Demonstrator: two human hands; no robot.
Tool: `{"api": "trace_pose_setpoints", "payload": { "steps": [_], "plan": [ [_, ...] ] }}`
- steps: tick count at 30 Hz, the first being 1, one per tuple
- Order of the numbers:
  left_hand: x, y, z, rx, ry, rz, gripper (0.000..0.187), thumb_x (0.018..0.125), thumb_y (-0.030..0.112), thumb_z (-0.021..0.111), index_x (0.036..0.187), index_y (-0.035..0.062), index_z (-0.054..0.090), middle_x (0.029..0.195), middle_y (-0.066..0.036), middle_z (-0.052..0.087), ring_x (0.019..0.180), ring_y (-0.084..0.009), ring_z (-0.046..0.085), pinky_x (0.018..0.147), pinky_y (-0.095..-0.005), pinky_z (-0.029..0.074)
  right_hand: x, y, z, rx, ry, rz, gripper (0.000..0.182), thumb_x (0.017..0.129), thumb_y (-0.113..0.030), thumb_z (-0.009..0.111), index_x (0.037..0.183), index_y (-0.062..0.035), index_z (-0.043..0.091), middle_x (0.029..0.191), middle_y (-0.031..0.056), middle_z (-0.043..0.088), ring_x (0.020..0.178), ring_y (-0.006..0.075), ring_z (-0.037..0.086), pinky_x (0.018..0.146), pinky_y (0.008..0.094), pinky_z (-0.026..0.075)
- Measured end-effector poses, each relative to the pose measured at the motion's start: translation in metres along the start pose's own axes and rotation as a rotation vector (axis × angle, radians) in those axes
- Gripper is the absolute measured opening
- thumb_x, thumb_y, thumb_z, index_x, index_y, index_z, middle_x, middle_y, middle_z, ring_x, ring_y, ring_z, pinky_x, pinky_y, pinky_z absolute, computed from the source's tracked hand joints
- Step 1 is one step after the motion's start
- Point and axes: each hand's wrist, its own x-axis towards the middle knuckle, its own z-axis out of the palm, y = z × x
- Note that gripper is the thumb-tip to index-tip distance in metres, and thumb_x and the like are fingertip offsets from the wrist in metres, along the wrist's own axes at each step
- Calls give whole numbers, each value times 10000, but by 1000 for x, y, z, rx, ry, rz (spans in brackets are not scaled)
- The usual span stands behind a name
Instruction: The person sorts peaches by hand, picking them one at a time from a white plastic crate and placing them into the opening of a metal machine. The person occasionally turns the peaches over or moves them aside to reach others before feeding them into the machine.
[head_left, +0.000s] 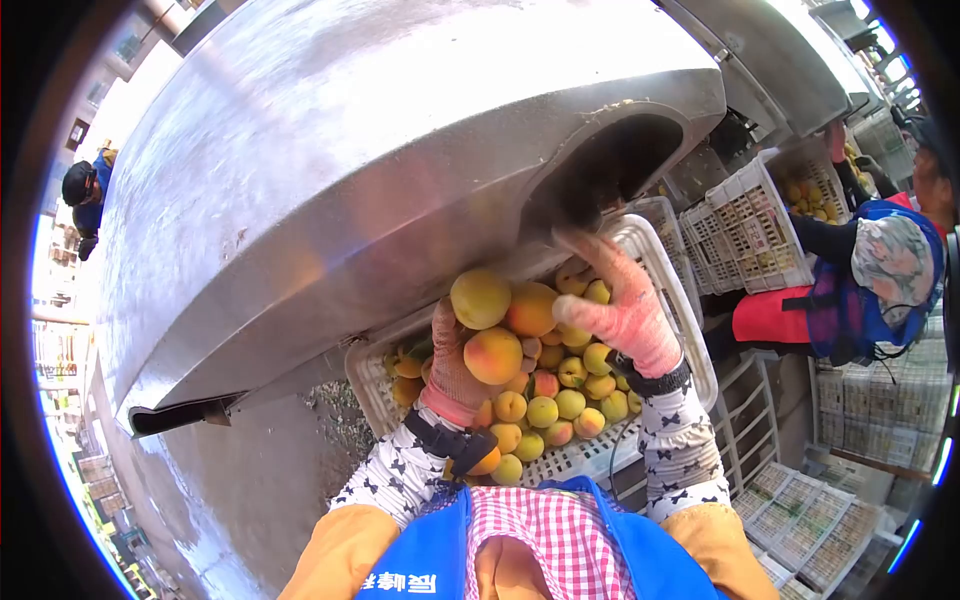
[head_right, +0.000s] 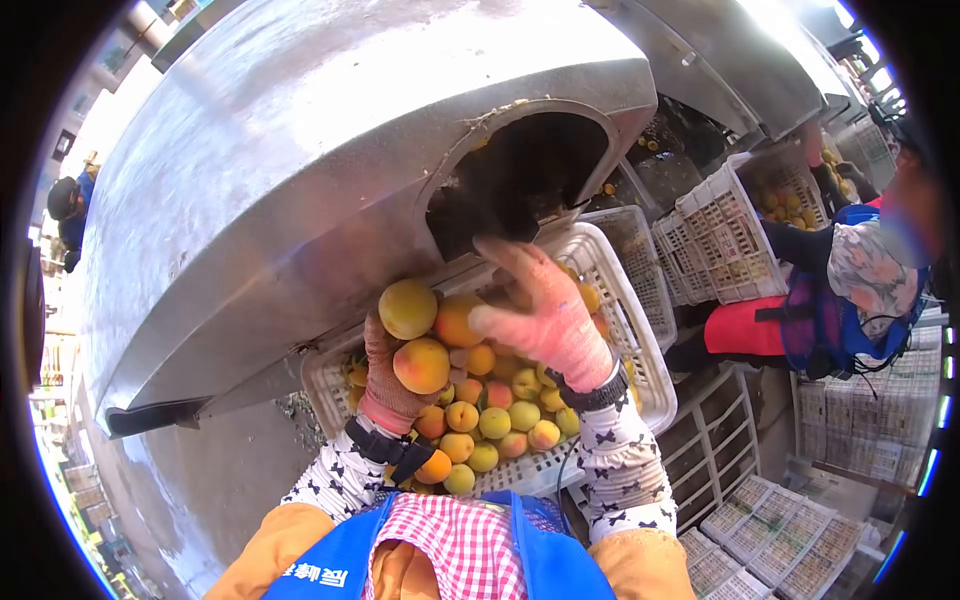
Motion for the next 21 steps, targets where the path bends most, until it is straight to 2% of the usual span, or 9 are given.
{"api": "trace_pose_setpoints", "payload": {
  "steps": [1, 2, 3, 5, 7, 13, 15, 17, 21],
  "plan": [
    [1, -2, 13, 131, 121, 51, 886, 824, 777, 536, 1342, 60, 504, 1278, -187, 587, 1061, -327, 650, 873, -459, 582, -12, 3, -1, -4, -193, -37, 701, 726, -199, 784, 1355, -17, 537, 1209, 159, 597, 1167, 305, 575, 1010, 399, 449],
    [1, -4, 20, 264, 239, 95, 871, 835, 763, 537, 1350, 62, 502, 1305, -173, 577, 1138, -324, 622, 900, -467, 572, -19, 2, 1, -2, -187, -33, 701, 726, -199, 784, 1355, -17, 537, 1209, 159, 597, 1167, 305, 575, 1010, 399, 449],
    [1, -3, 18, 268, 237, 89, 871, 835, 763, 537, 1350, 62, 502, 1305, -173, 577, 1138, -324, 622, 900, -467, 572, -22, 0, 4, -80, -208, 33, 713, 722, -203, 790, 1359, -13, 535, 1239, 159, 590, 1197, 298, 564, 1029, 390, 442],
    [2, 0, 15, 396, 23, 42, 838, 864, 747, 504, 1356, 67, 506, 1357, -147, 553, 1250, -312, 551, 972, -480, 534, -29, -1, 2, -157, -218, 95, 725, 718, -206, 796, 1363, -8, 533, 1268, 159, 582, 1228, 291, 553, 1048, 381, 435],
    [3, 0, 18, 370, 50, 33, 830, 875, 739, 490, 1355, 63, 508, 1371, -148, 545, 1247, -304, 554, 1005, -472, 512, -36, -1, 3, -183, -36, 7, 751, 705, -229, 815, 1361, 3, 532, 1266, 153, 581, 1234, 282, 551, 1051, 373, 438],
    [10, -7, 48, 496, 25, 164, 818, 902, 716, 464, 1347, 31, 516, 1363, -155, 558, 1235, -286, 565, 1068, -418, 458, -36, -15, 8, -46, 56, 80, 684, 713, -148, 770, 1350, -24, 551, 1207, 166, 577, 1157, 324, 559, 1005, 403, 453],
    [17, -4, 53, 464, -20, 212, 811, 911, 705, 459, 1344, 22, 516, 1342, -156, 575, 1230, -284, 569, 1069, -409, 454, -17, -10, 7, -174, 185, -71, 671, 720, -146, 771, 1343, -24, 555, 1163, 168, 575, 1121, 327, 566, 974, 401, 469],
    [19, -1, 36, 486, 60, 202, 807, 922, 705, 440, 1340, 20, 520, 1304, -162, 600, 1230, -285, 568, 1070, -417, 449, 5, -5, 16, -304, 262, -149, 668, 717, -144, 781, 1330, -10, 554, 1141, 192, 573, 1091, 363, 563, 961, 423, 473],
    [5, 2, 13, 676, 248, 154, 733, 945, 675, 455, 1297, 38, 548, 1187, -141, 645, 1087, -252, 639, 939, -383, 540, 28, 30, 31, -596, 401, -255, 682, 740, -174, 788, 1348, -19, 521, 1148, 243, 560, 1037, 445, 560, 886, 462, 499]
  ]
}}
